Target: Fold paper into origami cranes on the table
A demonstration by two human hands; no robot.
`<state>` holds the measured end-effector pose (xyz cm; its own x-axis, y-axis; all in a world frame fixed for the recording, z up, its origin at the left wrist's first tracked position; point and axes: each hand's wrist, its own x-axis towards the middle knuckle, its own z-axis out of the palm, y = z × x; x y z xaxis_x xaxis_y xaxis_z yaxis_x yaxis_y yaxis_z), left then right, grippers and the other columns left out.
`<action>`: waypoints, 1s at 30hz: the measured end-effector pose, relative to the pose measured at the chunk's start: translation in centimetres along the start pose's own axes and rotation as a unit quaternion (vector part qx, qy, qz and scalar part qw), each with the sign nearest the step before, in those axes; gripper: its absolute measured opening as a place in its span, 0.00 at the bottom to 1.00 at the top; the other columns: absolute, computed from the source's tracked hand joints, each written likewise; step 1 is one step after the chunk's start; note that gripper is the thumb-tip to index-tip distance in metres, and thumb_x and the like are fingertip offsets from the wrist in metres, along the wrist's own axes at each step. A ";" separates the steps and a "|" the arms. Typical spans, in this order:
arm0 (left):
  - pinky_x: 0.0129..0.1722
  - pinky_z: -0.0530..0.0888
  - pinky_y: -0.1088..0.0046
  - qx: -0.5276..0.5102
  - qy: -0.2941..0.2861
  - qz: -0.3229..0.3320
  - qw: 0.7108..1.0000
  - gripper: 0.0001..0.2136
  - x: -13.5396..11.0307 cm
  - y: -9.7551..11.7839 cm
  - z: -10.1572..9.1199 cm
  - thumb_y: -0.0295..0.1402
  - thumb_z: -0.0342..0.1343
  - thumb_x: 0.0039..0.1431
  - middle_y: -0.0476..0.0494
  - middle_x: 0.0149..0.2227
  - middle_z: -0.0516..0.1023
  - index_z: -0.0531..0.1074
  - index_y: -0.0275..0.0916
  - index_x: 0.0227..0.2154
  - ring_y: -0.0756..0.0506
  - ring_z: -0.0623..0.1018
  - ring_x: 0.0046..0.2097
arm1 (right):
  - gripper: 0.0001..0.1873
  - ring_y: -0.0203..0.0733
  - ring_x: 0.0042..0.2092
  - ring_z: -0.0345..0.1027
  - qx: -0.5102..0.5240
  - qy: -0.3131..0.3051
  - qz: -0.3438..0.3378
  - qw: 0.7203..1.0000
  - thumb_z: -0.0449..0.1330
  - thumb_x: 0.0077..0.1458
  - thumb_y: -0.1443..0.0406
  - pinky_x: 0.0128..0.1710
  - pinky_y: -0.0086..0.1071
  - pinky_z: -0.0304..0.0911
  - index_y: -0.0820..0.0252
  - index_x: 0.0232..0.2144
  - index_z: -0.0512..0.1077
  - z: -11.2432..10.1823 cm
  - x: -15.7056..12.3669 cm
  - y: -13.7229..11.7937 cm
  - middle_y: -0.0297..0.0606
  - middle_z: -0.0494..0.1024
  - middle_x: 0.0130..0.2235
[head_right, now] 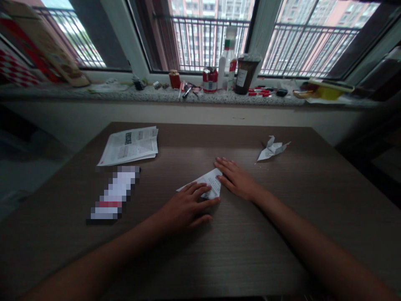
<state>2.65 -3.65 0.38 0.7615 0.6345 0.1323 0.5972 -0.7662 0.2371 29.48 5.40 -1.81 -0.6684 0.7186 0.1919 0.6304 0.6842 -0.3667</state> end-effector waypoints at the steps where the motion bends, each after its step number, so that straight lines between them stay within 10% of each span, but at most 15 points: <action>1: 0.68 0.60 0.47 -0.002 -0.001 0.001 1.000 0.23 0.0 0.0 0.0 0.49 0.50 0.73 0.39 0.68 0.64 0.64 0.52 0.67 0.33 0.63 0.69 | 0.30 0.48 0.75 0.43 0.004 -0.009 -0.011 1.000 0.48 0.74 0.53 0.73 0.55 0.45 0.46 0.74 0.51 -0.1 -0.5 -0.3 0.39 0.52 0.75; 22: 0.71 0.49 0.41 0.048 0.018 -0.081 0.995 0.25 0.0 -1.5 -1.0 0.50 0.44 0.75 0.38 0.65 0.70 0.63 0.46 0.67 0.33 0.65 0.68 | 0.28 0.51 0.70 0.58 0.024 -0.005 -0.024 0.999 0.54 0.72 0.56 0.71 0.58 0.51 0.45 0.70 0.60 -1.3 -3.2 -2.4 0.39 0.68 0.68; 30: 0.65 0.62 0.47 0.044 0.027 -0.162 0.985 0.25 0.0 -2.0 -0.9 0.50 0.45 0.75 0.38 0.68 0.67 0.65 0.44 0.66 0.33 0.65 0.68 | 0.29 0.50 0.70 0.58 0.088 -0.057 -0.078 0.991 0.56 0.71 0.55 0.72 0.53 0.52 0.44 0.71 0.60 -1.7 -3.3 -4.6 0.36 0.67 0.69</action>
<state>1.23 -2.06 0.74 0.5138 0.8503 0.1142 0.8285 -0.5263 0.1914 29.47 0.04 0.76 -0.7986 0.5809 0.1577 0.4443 0.7457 -0.4965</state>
